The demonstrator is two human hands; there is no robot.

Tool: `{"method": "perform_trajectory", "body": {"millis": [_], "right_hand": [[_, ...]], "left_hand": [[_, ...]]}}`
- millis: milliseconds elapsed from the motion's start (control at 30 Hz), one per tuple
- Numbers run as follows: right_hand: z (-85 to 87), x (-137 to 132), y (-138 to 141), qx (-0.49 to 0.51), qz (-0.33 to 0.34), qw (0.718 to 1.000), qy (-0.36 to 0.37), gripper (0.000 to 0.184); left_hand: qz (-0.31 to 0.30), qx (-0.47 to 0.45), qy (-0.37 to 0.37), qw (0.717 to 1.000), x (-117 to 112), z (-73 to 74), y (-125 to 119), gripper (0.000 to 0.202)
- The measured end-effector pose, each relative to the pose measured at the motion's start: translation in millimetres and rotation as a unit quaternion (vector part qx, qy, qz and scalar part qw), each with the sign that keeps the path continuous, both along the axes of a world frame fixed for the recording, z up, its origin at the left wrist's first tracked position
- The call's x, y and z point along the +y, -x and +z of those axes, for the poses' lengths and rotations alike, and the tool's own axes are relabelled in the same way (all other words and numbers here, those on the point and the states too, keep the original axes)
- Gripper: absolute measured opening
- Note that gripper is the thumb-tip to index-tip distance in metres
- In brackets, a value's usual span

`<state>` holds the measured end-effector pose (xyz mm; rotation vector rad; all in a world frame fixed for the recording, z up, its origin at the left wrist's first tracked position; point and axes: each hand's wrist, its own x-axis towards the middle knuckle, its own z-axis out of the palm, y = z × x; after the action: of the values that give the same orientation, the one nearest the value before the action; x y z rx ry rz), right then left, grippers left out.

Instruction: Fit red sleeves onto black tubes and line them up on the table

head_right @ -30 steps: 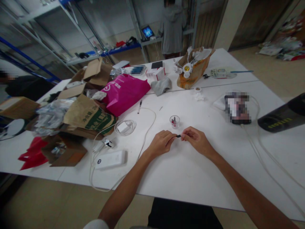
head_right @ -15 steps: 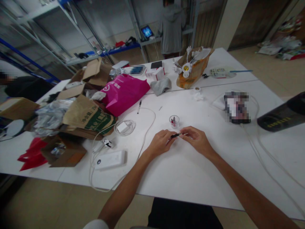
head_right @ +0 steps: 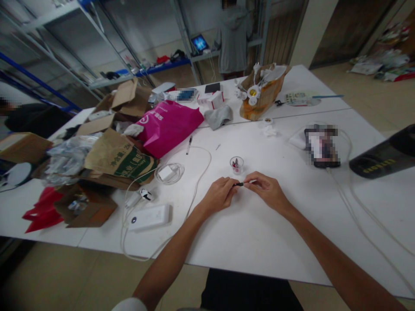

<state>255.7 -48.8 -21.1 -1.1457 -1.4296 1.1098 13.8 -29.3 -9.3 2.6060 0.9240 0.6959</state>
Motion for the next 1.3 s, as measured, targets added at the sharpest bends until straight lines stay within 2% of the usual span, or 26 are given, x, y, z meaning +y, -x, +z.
{"method": "perform_trajectory", "body": {"millis": [267, 333, 433, 567, 733, 900, 1000, 1067, 1167, 1300], "right_hand": [[-0.7, -1, -1, 0.007, 0.007, 0.999, -0.035, 0.023], [0.4, -2, 0, 0.005, 0.008, 0.999, -0.050, 0.020], [3.8, -3, 1, 0.015, -0.002, 0.998, -0.058, 0.019], [8.6, -3, 2, 0.036, -0.008, 0.998, -0.044, 0.024], [12.5, 0, -1, 0.073, -0.054, 0.996, -0.025, 0.028], [15.1, 3, -7, 0.107, -0.116, 0.987, -0.019, 0.037], [15.0, 5, -13, 0.087, -0.152, 0.984, -0.035, 0.040], [14.5, 8, -19, 0.049, -0.175, 0.982, -0.059, 0.036], [14.2, 13, -32, -0.070, -0.187, 0.972, -0.127, 0.023], [11.8, 20, -51, -0.226, -0.167, 0.941, -0.189, 0.015]], "left_hand": [[0.009, -0.047, 0.010, 0.999, 2, 3.1, -3, 0.035], [0.017, -0.071, 0.048, 0.996, 1, 4.1, -4, 0.038], [0.030, -0.121, 0.161, 0.979, -2, 8.2, -4, 0.041], [0.042, -0.178, 0.316, 0.931, -3, 14.9, -5, 0.050], [0.043, -0.274, 0.422, 0.863, 2, 14.3, -7, 0.063], [0.048, -0.400, 0.463, 0.790, 10, 12.8, -3, 0.055], [0.074, -0.480, 0.460, 0.743, 18, 14.8, 5, 0.051], [0.106, -0.517, 0.444, 0.724, 23, 15.8, 10, 0.053], [0.147, -0.527, 0.411, 0.729, 30, 14.9, 17, 0.053], [0.181, -0.487, 0.356, 0.777, 36, 8.3, 23, 0.049]]}}
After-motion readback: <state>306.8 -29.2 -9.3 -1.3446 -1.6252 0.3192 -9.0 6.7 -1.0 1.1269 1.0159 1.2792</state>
